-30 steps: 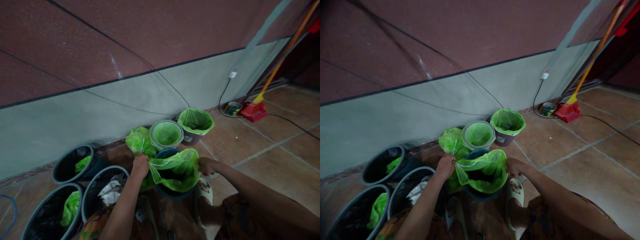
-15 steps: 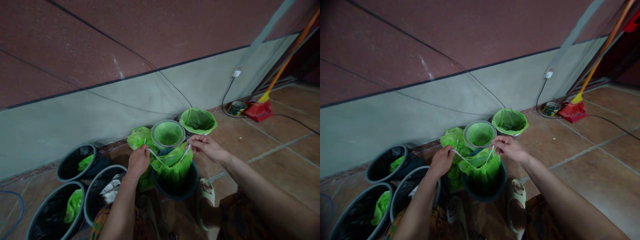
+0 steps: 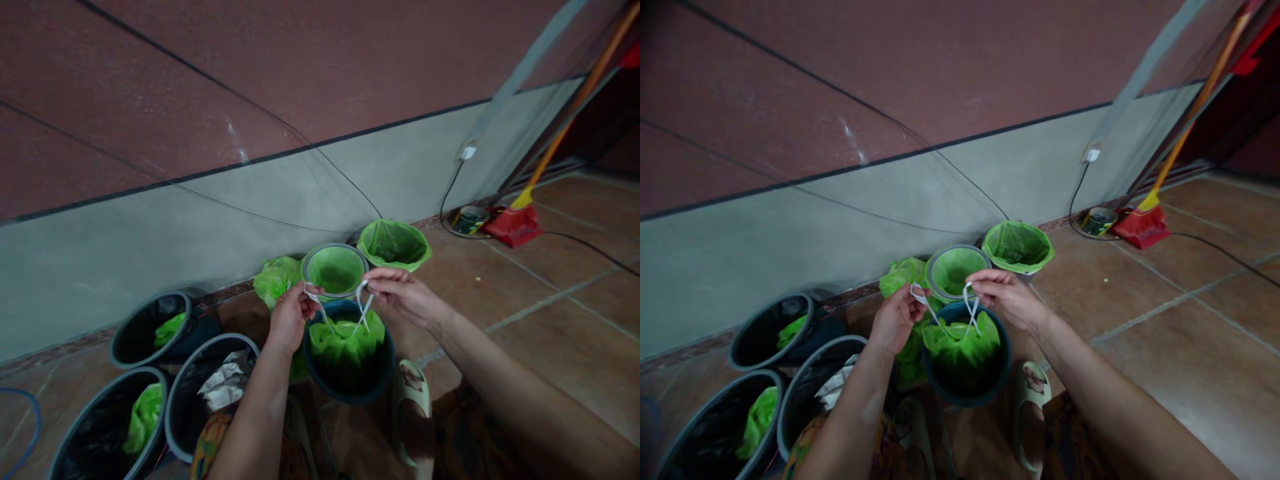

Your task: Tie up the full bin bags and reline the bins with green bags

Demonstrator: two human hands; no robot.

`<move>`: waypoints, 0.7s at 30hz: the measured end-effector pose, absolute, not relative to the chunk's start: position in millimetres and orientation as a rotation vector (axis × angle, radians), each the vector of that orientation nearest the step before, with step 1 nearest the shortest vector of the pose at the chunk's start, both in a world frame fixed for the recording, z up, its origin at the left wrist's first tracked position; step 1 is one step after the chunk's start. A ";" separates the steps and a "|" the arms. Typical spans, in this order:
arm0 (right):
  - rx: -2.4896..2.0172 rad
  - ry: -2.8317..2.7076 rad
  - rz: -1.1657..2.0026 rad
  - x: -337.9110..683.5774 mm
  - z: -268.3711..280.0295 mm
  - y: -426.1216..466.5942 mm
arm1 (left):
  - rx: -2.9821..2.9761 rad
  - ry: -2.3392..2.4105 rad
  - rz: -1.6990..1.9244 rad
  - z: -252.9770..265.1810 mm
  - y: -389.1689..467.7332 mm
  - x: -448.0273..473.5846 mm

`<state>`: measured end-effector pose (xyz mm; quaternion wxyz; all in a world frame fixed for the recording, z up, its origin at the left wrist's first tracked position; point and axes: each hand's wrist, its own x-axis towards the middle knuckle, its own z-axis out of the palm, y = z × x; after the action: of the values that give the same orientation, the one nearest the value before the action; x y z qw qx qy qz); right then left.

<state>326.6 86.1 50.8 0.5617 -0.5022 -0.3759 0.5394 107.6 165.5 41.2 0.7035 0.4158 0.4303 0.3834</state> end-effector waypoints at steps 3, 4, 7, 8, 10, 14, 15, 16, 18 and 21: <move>-1.103 -0.837 1.236 331.3 53.8 87.0 | 1.025 0.983 0.979 39.0 167.1 106.2; -1.114 -0.841 1.206 332.8 55.4 87.3 | 1.060 0.972 1.018 38.3 167.3 106.0; -1.176 -0.874 1.160 336.0 58.9 88.6 | 1.104 0.896 1.075 38.6 166.1 106.1; -1.172 -0.880 1.178 336.0 59.1 89.1 | 1.105 0.863 1.080 39.3 165.2 106.4; -1.132 -0.856 1.258 332.9 57.3 90.4 | 1.105 0.784 1.071 40.9 163.4 107.3; -1.223 -0.876 1.454 309.5 44.4 94.9 | 1.180 0.712 1.019 42.5 161.0 111.7; -1.288 -0.930 1.486 300.6 39.9 96.3 | 1.225 0.723 0.998 42.6 160.5 113.4; -1.344 -0.997 1.503 291.3 35.5 97.6 | 1.279 0.732 0.970 42.7 160.2 115.1; -1.383 -1.155 1.502 274.0 27.7 100.1 | 1.384 0.725 0.910 41.9 159.9 118.7; -1.298 -1.301 1.525 258.8 21.8 103.8 | 1.456 0.752 0.858 34.9 161.6 123.7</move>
<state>258.8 103.8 21.8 0.3679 -0.5053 -0.5066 0.5938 123.7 161.6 34.9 0.6019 0.6285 0.3248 0.3704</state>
